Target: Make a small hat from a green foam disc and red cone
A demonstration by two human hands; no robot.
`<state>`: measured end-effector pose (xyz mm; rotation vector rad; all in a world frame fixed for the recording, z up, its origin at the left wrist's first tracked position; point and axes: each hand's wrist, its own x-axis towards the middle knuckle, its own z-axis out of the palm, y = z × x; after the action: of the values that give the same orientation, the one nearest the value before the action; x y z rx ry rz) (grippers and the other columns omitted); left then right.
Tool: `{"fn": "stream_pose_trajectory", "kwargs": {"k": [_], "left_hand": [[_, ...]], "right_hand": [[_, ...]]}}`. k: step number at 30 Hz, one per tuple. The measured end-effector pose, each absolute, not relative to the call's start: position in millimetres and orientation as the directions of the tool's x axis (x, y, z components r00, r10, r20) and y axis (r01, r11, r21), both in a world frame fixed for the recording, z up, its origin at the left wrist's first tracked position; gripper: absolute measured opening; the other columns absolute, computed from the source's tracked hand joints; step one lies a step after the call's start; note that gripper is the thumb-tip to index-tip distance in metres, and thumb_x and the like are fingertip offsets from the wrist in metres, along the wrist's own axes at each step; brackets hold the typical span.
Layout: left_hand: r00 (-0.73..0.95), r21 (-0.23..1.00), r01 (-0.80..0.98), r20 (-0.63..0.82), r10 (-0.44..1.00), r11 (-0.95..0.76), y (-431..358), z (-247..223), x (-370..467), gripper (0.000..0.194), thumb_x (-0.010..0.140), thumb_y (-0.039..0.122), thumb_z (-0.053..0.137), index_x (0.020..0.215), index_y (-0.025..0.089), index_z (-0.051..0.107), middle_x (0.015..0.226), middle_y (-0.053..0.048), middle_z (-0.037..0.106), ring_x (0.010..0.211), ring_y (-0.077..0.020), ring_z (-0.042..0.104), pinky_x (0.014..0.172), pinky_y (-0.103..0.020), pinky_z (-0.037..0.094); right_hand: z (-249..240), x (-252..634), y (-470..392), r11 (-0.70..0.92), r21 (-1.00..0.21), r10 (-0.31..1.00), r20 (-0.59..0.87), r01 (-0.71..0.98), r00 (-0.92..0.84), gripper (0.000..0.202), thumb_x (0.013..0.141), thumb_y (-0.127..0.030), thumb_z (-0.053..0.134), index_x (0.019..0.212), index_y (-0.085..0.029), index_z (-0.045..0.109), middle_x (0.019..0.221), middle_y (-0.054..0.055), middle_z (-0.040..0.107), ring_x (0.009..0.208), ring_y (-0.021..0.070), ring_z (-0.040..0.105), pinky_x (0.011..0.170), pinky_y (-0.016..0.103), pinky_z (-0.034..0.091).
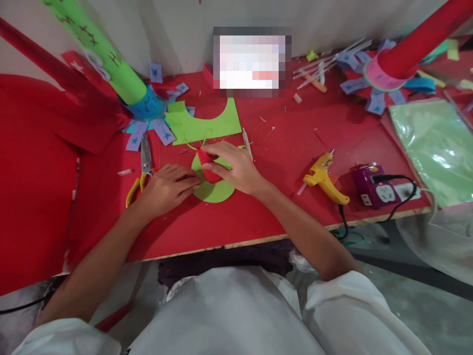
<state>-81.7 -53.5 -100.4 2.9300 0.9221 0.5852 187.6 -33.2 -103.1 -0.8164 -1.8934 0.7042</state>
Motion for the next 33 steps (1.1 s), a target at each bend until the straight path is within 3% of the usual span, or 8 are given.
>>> {"fn": "stream_pose_trajectory", "kwargs": {"k": [3, 6, 10, 13, 19, 29, 33], "left_hand": [[0.775, 0.092, 0.536, 0.341, 0.532, -0.839, -53.4, -100.9, -81.4, 0.027, 0.112, 0.028, 0.054, 0.104, 0.023, 0.079, 0.110, -0.006, 0.081, 0.095, -0.0222, 0.071, 0.080, -0.039, 0.049], [0.758, 0.078, 0.567, 0.341, 0.556, -0.820, -54.5, -99.7, -80.9, 0.025, 0.112, 0.029, 0.053, 0.114, 0.022, 0.077, 0.111, -0.007, 0.081, 0.097, -0.0236, 0.073, 0.082, -0.040, 0.051], [0.659, 0.190, 0.650, 0.341, 0.670, -0.736, -56.1, -97.5, -80.0, 0.029, 0.112, 0.031, 0.054, 0.131, 0.021, 0.072, 0.119, -0.012, 0.079, 0.109, -0.0270, 0.074, 0.091, -0.042, 0.056], [0.639, 0.247, 0.655, 0.324, 0.698, -0.714, -55.7, -97.9, -79.5, 0.028, 0.111, 0.032, 0.055, 0.129, 0.024, 0.074, 0.123, -0.012, 0.079, 0.112, -0.0271, 0.074, 0.093, -0.043, 0.057], [0.686, 0.227, 0.643, 0.253, 0.682, -0.732, -53.4, -101.4, -78.7, 0.029, 0.112, 0.034, 0.054, 0.116, 0.024, 0.081, 0.118, -0.009, 0.082, 0.109, -0.0272, 0.072, 0.092, -0.045, 0.055], [0.700, 0.201, 0.622, 0.290, 0.653, -0.757, -52.9, -101.4, -80.5, 0.030, 0.112, 0.031, 0.053, 0.111, 0.024, 0.082, 0.117, -0.008, 0.082, 0.111, -0.0267, 0.073, 0.094, -0.044, 0.056], [0.690, 0.188, 0.623, 0.327, 0.646, -0.760, -55.1, -97.7, -79.3, 0.028, 0.112, 0.031, 0.054, 0.120, 0.023, 0.079, 0.116, -0.010, 0.082, 0.107, -0.0265, 0.074, 0.092, -0.044, 0.057]], "right_hand": [[-103.8, 190.0, -32.1, 0.610, -0.750, 0.781, 0.512, 0.255, -0.359, 0.045, 0.106, -0.061, 0.063, 0.129, -0.026, 0.079, 0.128, 0.009, 0.083, 0.118, 0.0253, 0.077, 0.105, 0.040, 0.061], [-103.4, 190.5, -32.1, 0.608, -0.747, 0.782, 0.503, 0.269, -0.369, 0.046, 0.106, -0.063, 0.062, 0.130, -0.027, 0.079, 0.128, 0.010, 0.082, 0.118, 0.0261, 0.077, 0.105, 0.041, 0.061], [-101.7, 187.9, -33.6, 0.597, -0.748, 0.790, 0.486, 0.291, -0.373, 0.049, 0.105, -0.067, 0.060, 0.128, -0.028, 0.079, 0.125, 0.009, 0.084, 0.113, 0.0254, 0.078, 0.100, 0.040, 0.062], [-101.1, 186.5, -34.9, 0.598, -0.748, 0.786, 0.476, 0.289, -0.393, 0.050, 0.106, -0.067, 0.060, 0.129, -0.028, 0.079, 0.125, 0.007, 0.084, 0.111, 0.0246, 0.078, 0.100, 0.040, 0.062], [-103.5, 185.4, -36.5, 0.597, -0.734, 0.786, 0.454, 0.323, -0.420, 0.048, 0.109, -0.061, 0.057, 0.140, -0.030, 0.074, 0.139, 0.009, 0.080, 0.124, 0.0262, 0.075, 0.110, 0.043, 0.060], [-104.9, 183.1, -36.1, 0.629, -0.706, 0.757, 0.462, 0.325, -0.462, 0.045, 0.112, -0.056, 0.054, 0.145, -0.030, 0.071, 0.139, 0.007, 0.079, 0.123, 0.0258, 0.074, 0.109, 0.043, 0.059], [-105.9, 183.7, -36.1, 0.641, -0.699, 0.748, 0.475, 0.317, -0.464, 0.042, 0.112, -0.052, 0.056, 0.144, -0.029, 0.071, 0.138, 0.008, 0.080, 0.121, 0.0255, 0.075, 0.109, 0.043, 0.060]]}}
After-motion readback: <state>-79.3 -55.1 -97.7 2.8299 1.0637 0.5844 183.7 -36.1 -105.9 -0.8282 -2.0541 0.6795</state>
